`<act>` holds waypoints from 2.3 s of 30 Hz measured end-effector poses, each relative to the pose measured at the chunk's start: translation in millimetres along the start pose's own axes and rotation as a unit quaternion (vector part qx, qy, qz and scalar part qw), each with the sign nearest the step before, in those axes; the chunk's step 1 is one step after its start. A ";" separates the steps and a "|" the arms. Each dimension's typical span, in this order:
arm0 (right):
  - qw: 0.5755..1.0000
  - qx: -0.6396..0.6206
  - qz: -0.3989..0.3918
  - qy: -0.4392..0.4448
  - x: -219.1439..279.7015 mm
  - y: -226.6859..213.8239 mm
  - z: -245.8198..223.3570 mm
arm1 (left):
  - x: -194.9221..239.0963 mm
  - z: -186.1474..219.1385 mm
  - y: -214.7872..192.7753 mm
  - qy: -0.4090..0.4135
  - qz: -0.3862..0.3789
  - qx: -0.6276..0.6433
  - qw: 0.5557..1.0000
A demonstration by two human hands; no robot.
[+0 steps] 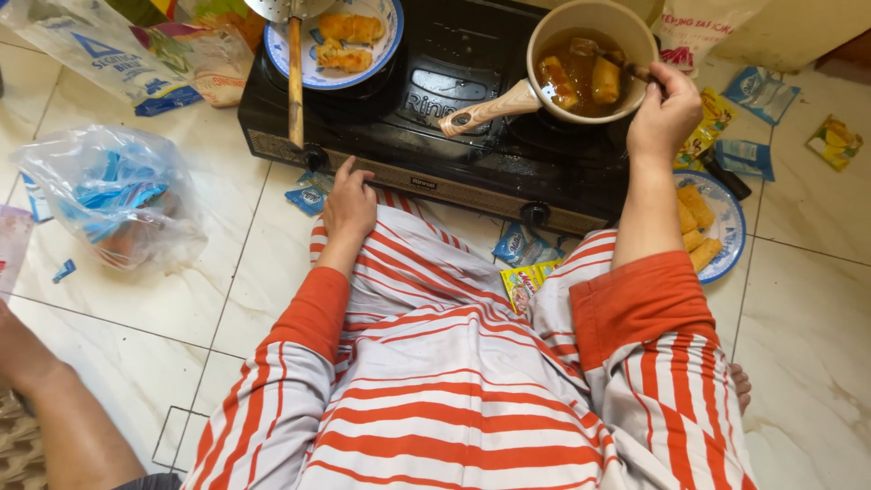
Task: Frying food items in a pot on a portable gas stove and handling seasoning packets.
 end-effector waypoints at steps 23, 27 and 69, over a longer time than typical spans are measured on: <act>0.991 -0.006 -0.124 0.058 -79.8 53.4 89.1 | -4.8 3.2 7.7 0.049 0.057 -0.051 0.996; 0.976 -0.019 -0.162 0.142 -83.1 63.4 103.9 | -6.3 2.0 10.2 0.049 0.053 -0.059 0.996; 0.884 -0.134 -0.250 0.371 -79.1 56.1 119.6 | -10.9 2.9 14.0 0.051 0.043 -0.068 0.995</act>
Point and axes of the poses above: each hand's wrist, its own x-axis away from the middle knuckle, its own y-axis out of the palm, z = x × y, the point moved 6 cm from there along -x, towards the middle knuckle, and after that the axes turned 4 degrees about -y, right-handed, at the moved point
